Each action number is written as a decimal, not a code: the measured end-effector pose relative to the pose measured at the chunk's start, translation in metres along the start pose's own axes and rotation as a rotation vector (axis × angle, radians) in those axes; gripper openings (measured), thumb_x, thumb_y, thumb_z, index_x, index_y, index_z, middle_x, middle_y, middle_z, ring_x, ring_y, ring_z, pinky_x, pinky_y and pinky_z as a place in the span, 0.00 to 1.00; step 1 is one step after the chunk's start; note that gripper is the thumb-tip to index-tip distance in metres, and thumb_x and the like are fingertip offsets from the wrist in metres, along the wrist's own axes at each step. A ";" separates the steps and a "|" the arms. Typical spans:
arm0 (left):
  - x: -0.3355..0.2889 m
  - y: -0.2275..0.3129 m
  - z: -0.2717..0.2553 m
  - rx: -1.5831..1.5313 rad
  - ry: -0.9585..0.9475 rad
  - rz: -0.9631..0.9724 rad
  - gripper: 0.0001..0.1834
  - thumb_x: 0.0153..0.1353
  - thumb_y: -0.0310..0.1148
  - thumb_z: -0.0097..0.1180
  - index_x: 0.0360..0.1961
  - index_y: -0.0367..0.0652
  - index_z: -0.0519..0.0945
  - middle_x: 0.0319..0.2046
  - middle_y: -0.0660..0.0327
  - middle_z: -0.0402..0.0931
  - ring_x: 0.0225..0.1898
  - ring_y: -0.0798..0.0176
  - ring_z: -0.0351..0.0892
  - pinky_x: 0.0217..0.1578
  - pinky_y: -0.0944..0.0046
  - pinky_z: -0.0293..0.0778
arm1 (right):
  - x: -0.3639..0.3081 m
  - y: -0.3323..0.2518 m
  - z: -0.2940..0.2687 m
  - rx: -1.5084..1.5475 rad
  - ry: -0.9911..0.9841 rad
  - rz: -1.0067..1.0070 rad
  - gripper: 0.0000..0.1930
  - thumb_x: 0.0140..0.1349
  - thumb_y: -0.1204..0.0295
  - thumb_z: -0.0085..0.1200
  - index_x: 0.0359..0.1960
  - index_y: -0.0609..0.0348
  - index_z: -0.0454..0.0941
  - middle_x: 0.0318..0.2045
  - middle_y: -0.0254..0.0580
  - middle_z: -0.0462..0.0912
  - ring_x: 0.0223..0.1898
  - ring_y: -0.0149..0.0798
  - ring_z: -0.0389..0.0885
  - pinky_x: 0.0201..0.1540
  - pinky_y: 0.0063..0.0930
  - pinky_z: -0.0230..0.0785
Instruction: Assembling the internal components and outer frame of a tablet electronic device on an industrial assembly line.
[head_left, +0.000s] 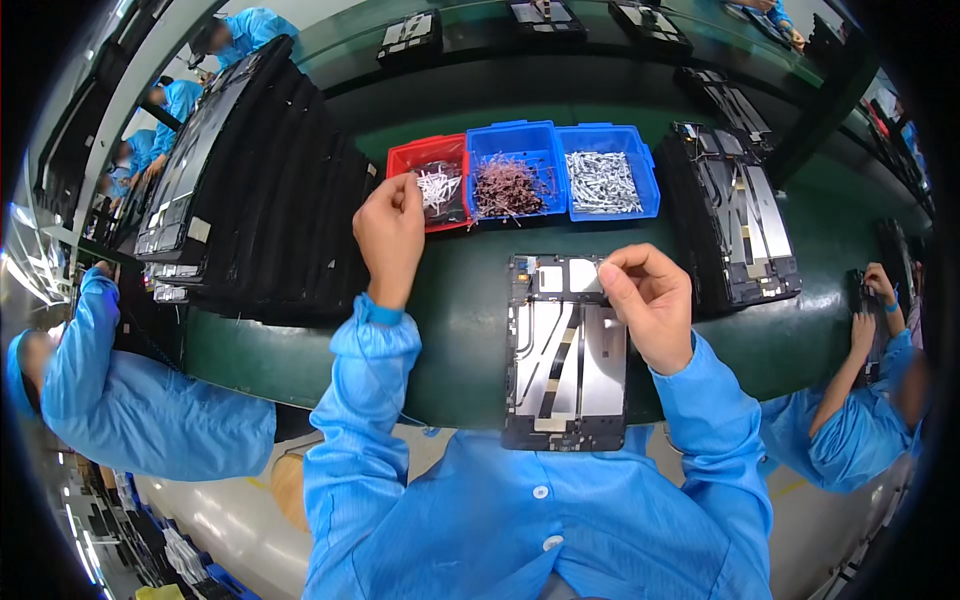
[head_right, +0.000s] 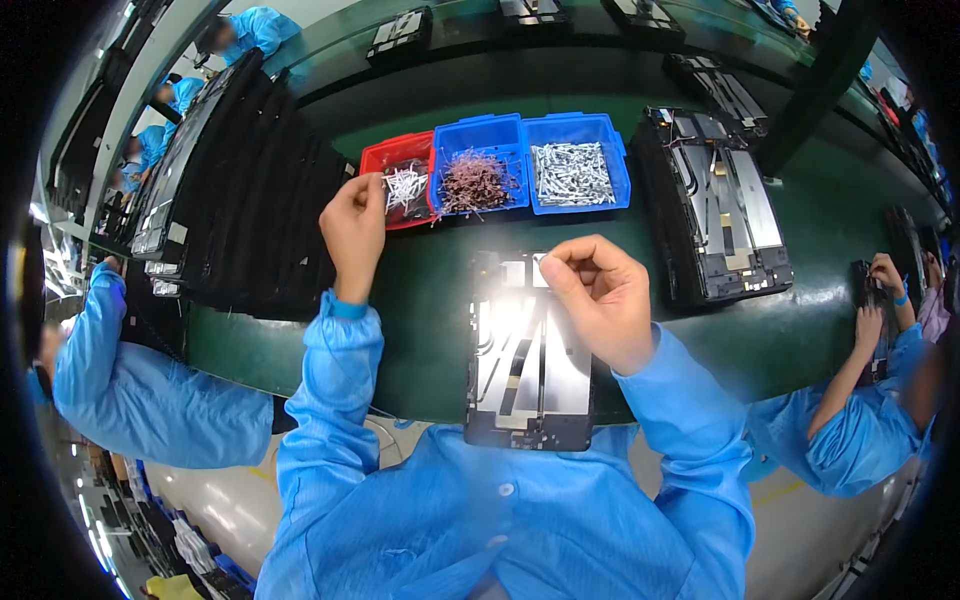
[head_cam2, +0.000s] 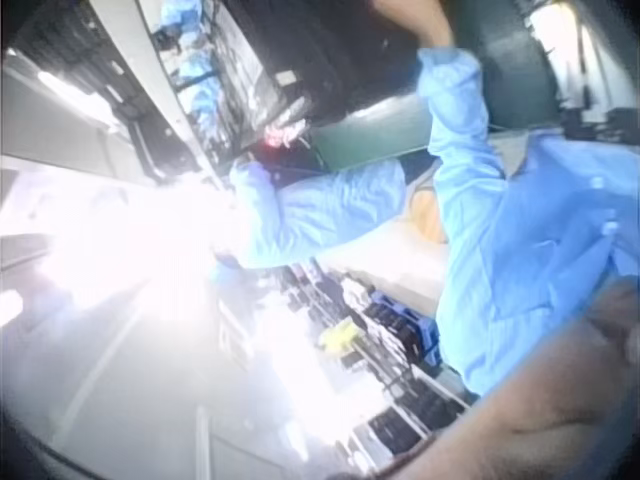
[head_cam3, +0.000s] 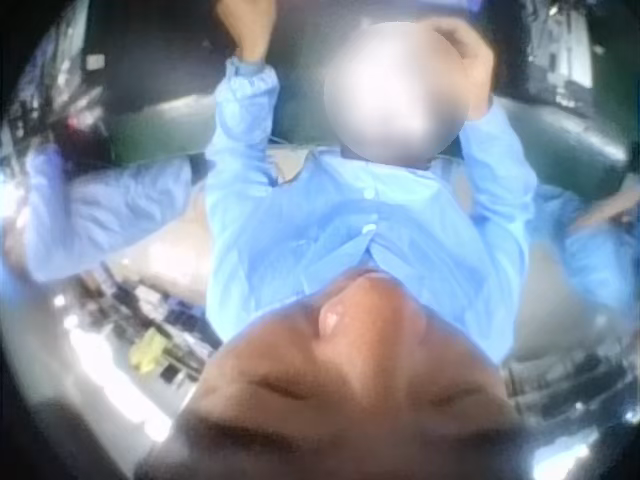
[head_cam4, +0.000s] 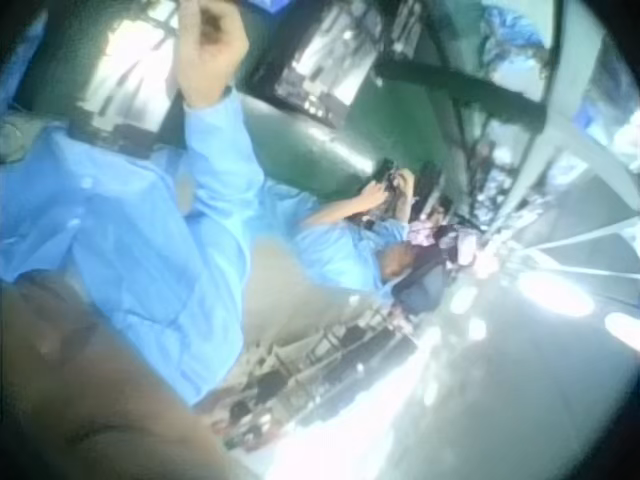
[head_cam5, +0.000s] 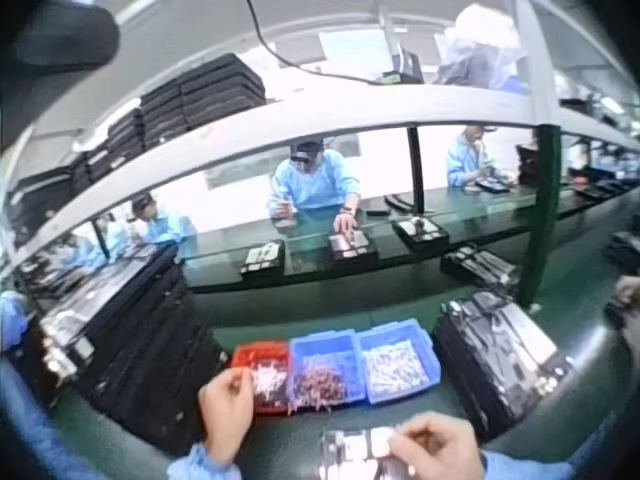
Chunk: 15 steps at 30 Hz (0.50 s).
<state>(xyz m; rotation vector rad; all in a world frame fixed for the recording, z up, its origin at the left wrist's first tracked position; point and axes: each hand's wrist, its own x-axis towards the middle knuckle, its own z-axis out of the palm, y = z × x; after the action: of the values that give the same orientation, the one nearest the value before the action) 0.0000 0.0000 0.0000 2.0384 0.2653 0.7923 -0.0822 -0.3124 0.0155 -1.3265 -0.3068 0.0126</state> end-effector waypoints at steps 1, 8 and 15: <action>0.005 -0.005 -0.004 0.223 -0.074 0.118 0.11 0.66 0.35 0.63 0.42 0.39 0.88 0.34 0.48 0.86 0.34 0.49 0.87 0.35 0.50 0.80 | -0.003 0.002 -0.001 0.018 0.000 0.064 0.05 0.69 0.78 0.62 0.43 0.66 0.80 0.35 0.34 0.85 0.35 0.20 0.81 0.37 0.15 0.73; -0.052 0.014 -0.033 0.249 -0.278 0.197 0.09 0.69 0.30 0.57 0.43 0.38 0.86 0.32 0.48 0.84 0.31 0.46 0.85 0.32 0.55 0.78 | -0.034 0.010 -0.019 -0.010 0.009 0.287 0.04 0.69 0.78 0.60 0.40 0.68 0.80 0.32 0.37 0.85 0.31 0.21 0.81 0.33 0.15 0.72; -0.161 0.045 -0.061 -0.096 -0.874 -0.304 0.35 0.68 0.48 0.64 0.64 0.27 0.73 0.42 0.54 0.86 0.29 0.70 0.81 0.28 0.65 0.76 | -0.057 0.038 -0.011 0.029 0.148 0.207 0.05 0.70 0.78 0.59 0.44 0.66 0.78 0.34 0.34 0.84 0.35 0.22 0.81 0.37 0.18 0.72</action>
<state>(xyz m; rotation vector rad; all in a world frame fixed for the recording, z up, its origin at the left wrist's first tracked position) -0.1674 -0.0595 -0.0092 1.9917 0.0272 -0.2918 -0.1282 -0.3241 -0.0350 -1.3183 -0.0423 0.0920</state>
